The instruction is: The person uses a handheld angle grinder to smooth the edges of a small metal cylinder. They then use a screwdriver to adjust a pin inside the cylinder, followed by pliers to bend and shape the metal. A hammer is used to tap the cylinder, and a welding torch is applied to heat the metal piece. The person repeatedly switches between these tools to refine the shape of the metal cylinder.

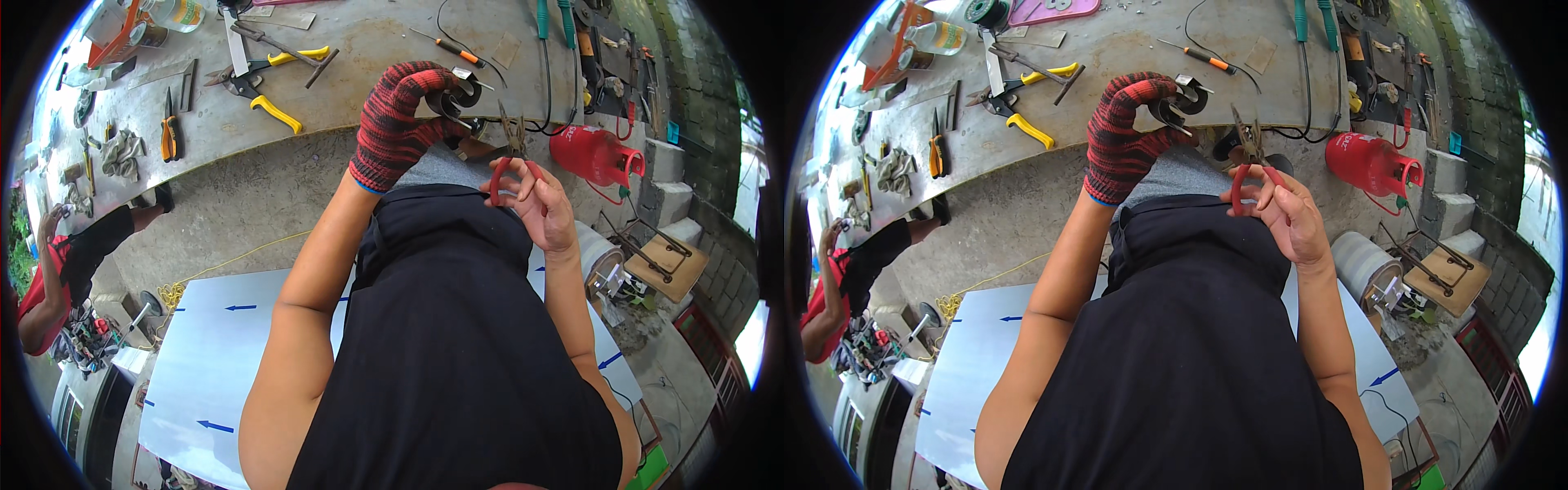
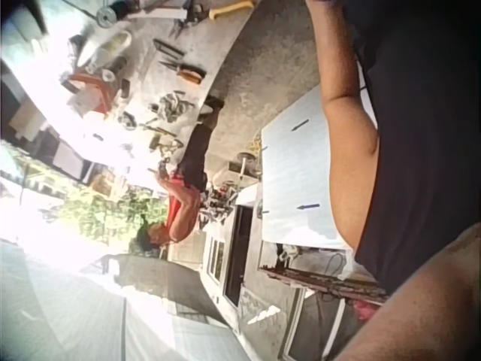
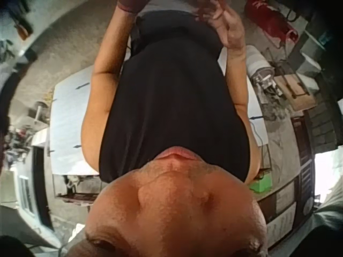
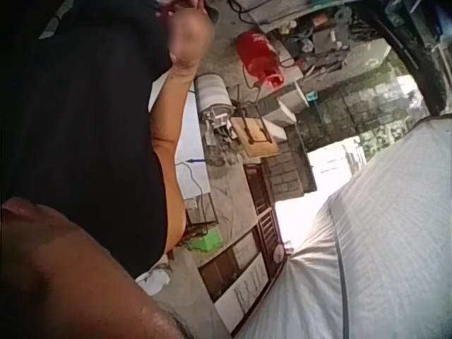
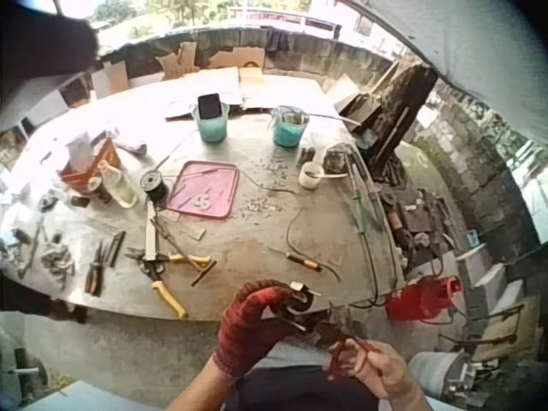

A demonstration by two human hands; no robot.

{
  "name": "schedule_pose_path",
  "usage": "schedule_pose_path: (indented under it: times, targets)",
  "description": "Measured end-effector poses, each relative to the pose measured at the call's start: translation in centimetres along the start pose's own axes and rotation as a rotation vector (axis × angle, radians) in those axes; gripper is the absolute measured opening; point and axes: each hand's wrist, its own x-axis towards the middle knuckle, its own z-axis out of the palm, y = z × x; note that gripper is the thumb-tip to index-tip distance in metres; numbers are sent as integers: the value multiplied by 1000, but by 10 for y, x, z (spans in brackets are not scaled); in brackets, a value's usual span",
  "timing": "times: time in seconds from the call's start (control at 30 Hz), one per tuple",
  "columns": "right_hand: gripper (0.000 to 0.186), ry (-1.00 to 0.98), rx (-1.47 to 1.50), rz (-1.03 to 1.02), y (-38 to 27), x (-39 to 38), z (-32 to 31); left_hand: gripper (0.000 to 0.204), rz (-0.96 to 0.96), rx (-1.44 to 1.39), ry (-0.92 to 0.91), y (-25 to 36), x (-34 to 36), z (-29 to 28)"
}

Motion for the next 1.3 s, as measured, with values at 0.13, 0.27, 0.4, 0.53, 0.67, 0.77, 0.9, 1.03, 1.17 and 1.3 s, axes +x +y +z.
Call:
schedule_pose_path:
  times: [0.13,0.27,0.4,0.53,0.67,0.77,0.9,1.03,1.17,1.3]
  targets:
    - [48,-122,-43,-4,-7,-8,-8,70,-39,-115,-50,2,2,-3]
    - [66,-111,-48,47,-11,-15,-7,71,-122,-198,-161,3,1,-2]
    - [70,-101,-53,82,-10,-17,-5,71,-186,-247,-203,5,-3,1]
    - [50,-152,56,42,0,-19,-6,73,-130,-297,-163,9,-2,6]
    - [59,-183,46,44,-1,-18,-1,75,-161,-378,-186,11,-4,8]
    - [65,-144,90,61,2,-21,-1,75,-198,-439,-213,14,-3,10]
    - [68,-139,119,76,4,-24,-4,76,-352,-685,-288,15,-11,14]
    - [68,-142,125,63,5,-25,-8,71,-298,-616,-381,18,-11,14]
    - [67,-135,111,69,4,-31,-10,67,-332,-691,-325,17,-16,19]
    - [65,-131,99,80,5,-35,-11,67,-431,-771,-305,24,-12,17]
